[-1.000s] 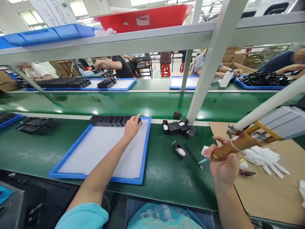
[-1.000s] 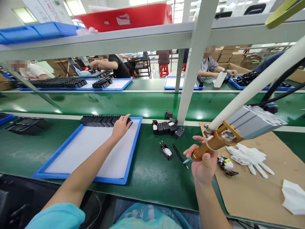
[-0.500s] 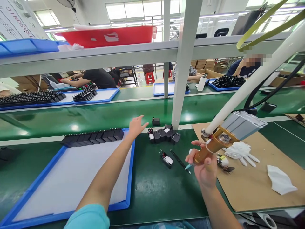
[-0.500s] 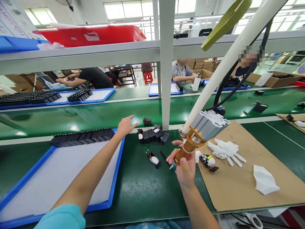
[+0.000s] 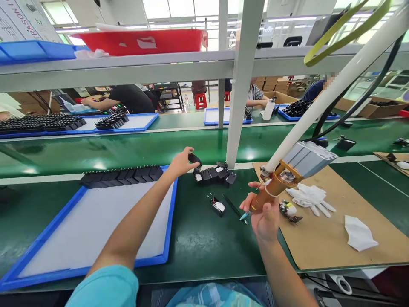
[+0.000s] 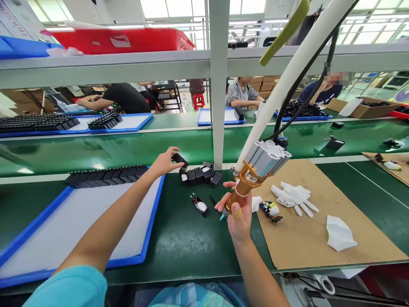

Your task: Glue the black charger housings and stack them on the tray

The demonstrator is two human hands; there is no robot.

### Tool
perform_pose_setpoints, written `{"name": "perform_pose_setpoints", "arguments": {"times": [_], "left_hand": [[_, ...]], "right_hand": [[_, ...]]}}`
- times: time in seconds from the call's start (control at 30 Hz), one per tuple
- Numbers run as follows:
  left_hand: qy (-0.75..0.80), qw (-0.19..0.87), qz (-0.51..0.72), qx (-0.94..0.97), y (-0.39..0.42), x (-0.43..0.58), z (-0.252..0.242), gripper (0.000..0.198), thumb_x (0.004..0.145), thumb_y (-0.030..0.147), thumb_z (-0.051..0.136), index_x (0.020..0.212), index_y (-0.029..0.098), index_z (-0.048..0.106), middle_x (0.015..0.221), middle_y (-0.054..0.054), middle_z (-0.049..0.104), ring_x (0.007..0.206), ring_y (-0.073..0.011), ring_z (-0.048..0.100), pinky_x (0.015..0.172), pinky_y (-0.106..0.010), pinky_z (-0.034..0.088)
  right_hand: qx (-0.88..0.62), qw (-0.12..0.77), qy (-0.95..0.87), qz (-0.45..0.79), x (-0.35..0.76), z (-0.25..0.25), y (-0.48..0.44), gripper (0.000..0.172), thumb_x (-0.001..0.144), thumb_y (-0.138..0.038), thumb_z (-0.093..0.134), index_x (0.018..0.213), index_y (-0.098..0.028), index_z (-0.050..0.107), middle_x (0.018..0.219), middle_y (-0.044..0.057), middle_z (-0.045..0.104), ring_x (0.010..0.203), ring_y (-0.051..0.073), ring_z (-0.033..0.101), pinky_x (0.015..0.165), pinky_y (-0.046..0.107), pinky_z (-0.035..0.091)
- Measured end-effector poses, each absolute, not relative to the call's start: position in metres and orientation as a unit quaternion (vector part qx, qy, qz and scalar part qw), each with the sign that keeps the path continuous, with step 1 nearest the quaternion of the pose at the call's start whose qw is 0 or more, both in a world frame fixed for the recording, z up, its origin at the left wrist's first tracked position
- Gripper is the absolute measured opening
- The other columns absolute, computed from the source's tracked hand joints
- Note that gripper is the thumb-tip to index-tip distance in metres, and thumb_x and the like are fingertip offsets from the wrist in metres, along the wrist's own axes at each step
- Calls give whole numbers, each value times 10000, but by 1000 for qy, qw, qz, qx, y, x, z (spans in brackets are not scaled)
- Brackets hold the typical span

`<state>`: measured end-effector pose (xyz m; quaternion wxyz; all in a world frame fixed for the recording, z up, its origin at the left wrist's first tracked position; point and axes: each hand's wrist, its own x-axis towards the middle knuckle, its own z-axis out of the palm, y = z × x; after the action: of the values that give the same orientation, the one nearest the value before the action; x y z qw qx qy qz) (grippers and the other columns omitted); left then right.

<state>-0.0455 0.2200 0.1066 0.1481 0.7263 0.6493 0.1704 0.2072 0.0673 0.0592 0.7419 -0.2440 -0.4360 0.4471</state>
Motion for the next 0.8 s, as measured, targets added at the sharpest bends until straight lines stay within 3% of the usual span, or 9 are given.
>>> {"name": "perform_pose_setpoints", "arguments": {"times": [0.1,0.2,0.33,0.43,0.5,0.57,0.7,0.8], "left_hand": [[561,194,230,771,147,-70,116,597,729,397,691,1250,232,451,1213,-62,634,1066,-224,630,952,-358,485],[520,257,187,793,81,-79,109,517,757,308,647,1250,266,496,1237,-31,620,1068,-215,627,964,-362,485],[465,368,83,801,33,-74,82,601,741,175,592,1316,319,489,1299,-3,596,1120,-212,607,973,-348,489],[453,410,107,785,19,-65,61,715,743,141,574,1409,333,400,1447,-12,479,1273,-217,510,1065,-374,427],[484,423,167,748,14,-55,48,764,775,200,605,1469,312,304,1502,-48,410,1325,-225,461,1090,-395,404],[547,422,233,684,9,-44,35,727,823,321,611,1476,271,293,1467,-90,456,1298,-235,493,1068,-416,426],[615,423,313,587,6,-29,13,452,920,472,463,1294,231,543,1284,-81,632,1189,-230,590,1043,-415,445],[588,434,323,601,5,-28,8,429,956,472,389,1278,258,574,1304,-51,622,1180,-207,594,1051,-388,438]], "right_hand": [[-227,741,-437,457,205,61,63,302,821,-453,611,1047,-270,531,1103,34,577,522,79,584,499,307,540],[-224,737,-445,458,203,63,61,292,820,-445,615,1045,-275,540,1102,31,585,521,79,586,505,306,542],[-219,742,-444,452,201,63,61,273,828,-427,607,1049,-280,541,1083,28,589,525,83,583,506,304,535],[-224,744,-443,447,201,64,62,266,830,-436,602,1034,-272,549,1075,27,591,509,79,577,495,300,531],[-229,746,-439,445,200,65,63,272,825,-446,606,1024,-269,550,1071,24,595,500,76,574,485,295,530],[-230,747,-435,447,199,65,63,275,819,-446,613,1020,-270,548,1063,19,602,500,77,578,484,291,531],[-228,744,-438,450,196,65,64,277,812,-440,621,1016,-275,534,1055,10,610,500,73,579,489,285,536],[-226,738,-449,450,193,64,64,278,818,-446,611,1024,-280,524,1060,11,611,500,71,577,492,285,538]]}}
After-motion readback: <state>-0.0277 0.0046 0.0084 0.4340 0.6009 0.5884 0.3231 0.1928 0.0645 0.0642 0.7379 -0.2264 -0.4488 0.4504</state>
